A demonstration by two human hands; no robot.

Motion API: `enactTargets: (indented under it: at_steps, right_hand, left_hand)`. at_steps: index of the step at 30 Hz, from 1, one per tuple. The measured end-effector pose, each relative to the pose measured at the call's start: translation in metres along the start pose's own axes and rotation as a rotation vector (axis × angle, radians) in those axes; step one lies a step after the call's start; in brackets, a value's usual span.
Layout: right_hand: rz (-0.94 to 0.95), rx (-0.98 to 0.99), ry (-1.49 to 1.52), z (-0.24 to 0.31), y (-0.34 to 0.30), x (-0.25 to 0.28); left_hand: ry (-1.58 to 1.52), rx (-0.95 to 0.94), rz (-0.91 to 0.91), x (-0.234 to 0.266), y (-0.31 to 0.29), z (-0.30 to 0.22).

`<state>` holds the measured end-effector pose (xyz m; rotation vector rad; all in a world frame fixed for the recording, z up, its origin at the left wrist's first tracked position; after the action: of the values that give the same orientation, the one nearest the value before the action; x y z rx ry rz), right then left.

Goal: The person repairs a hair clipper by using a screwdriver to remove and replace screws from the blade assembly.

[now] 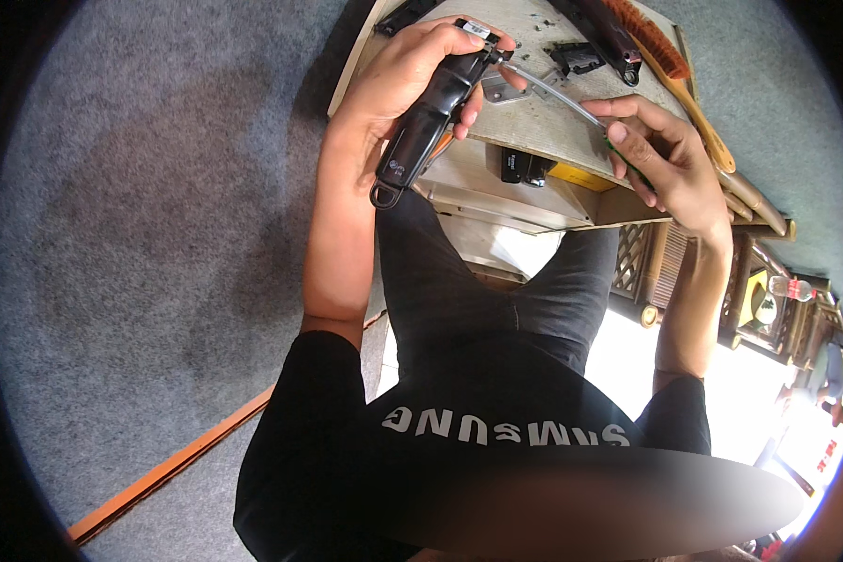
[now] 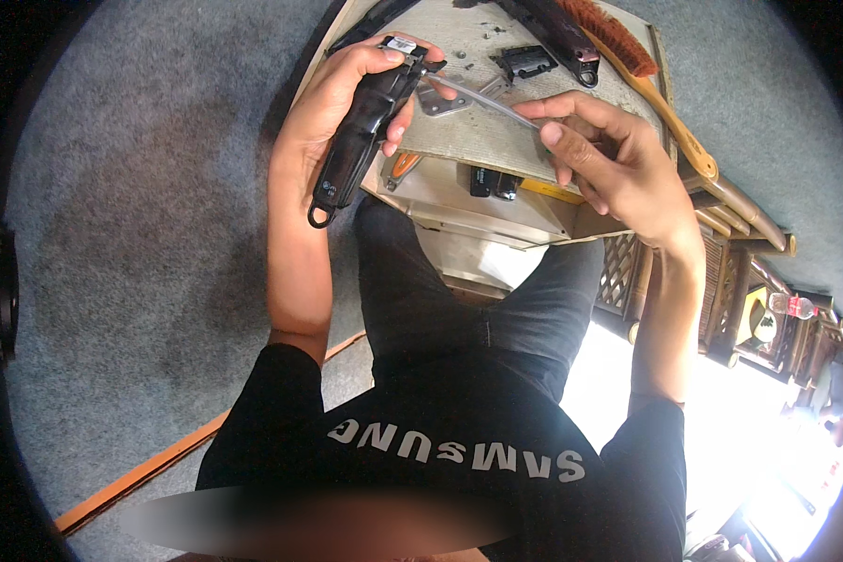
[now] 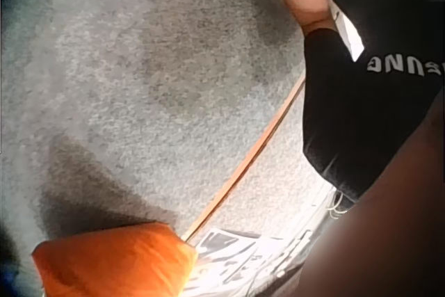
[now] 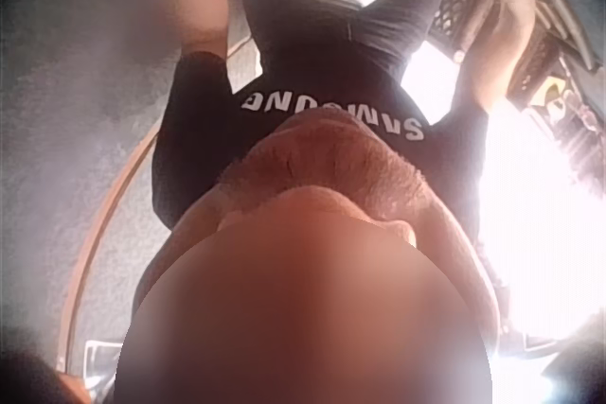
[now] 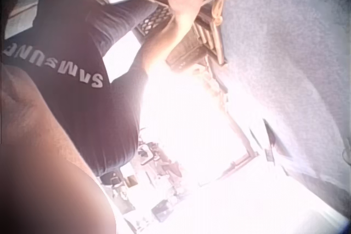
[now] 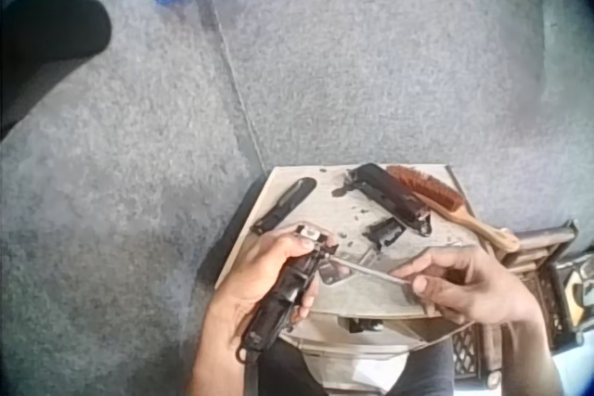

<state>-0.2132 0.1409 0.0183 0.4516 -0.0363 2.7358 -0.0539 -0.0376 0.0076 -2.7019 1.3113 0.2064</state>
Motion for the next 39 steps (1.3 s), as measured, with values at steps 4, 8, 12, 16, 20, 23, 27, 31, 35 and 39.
enactTargets:
  at_steps: [4, 8, 12, 16, 20, 23, 27, 31, 35, 39]
  right_hand:
    - [-0.232, 0.409, -0.399, 0.017, -0.007, -0.007]
    - [-0.3, 0.441, -0.738, 0.033, -0.014, -0.014]
    - [-0.361, 0.677, -0.637, 0.041, -0.015, -0.017]
    - [-0.288, 0.205, -0.539, 0.026, -0.009, -0.009]
    - [-0.4, 0.474, -0.668, 0.036, -0.011, -0.008]
    - [-0.453, 0.632, -0.743, 0.047, -0.016, -0.013]
    - [-0.467, 0.668, -0.829, 0.046, -0.017, -0.013]
    - [-0.449, 0.668, -0.801, 0.047, -0.018, -0.017]
    - [-0.278, 0.279, -0.482, 0.026, -0.01, -0.012]
    - [0.083, 0.008, -0.126, 0.014, -0.008, -0.016]
  left_hand:
    - [-0.006, -0.004, 0.024, 0.0, 0.003, 0.0]
    - [-0.002, 0.065, -0.057, -0.001, -0.002, 0.001]
    - [-0.019, 0.077, -0.047, -0.001, -0.002, 0.002]
    - [-0.01, 0.023, -0.043, 0.001, -0.001, 0.002]
    - [-0.034, -0.019, -0.036, 0.001, -0.001, 0.0]
    - [-0.056, 0.008, -0.038, 0.002, -0.001, 0.002]
    - [-0.038, -0.017, -0.049, 0.002, -0.003, -0.001]
    - [-0.033, -0.029, -0.074, 0.001, -0.003, -0.001]
    - [-0.044, -0.024, -0.071, 0.001, -0.002, 0.001]
    - [-0.038, -0.017, -0.069, 0.001, -0.004, 0.0]
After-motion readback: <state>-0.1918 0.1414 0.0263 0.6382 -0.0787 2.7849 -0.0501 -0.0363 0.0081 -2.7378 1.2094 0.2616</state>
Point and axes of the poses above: each hand's wrist, its own y-axis towards the middle knuckle, its own x-axis out of the back of the hand, z = x × y, the point moved 7 cm from there along y, towards the middle knuckle, and after that the axes turned 11 degrees about -z, right-handed, at the moved point
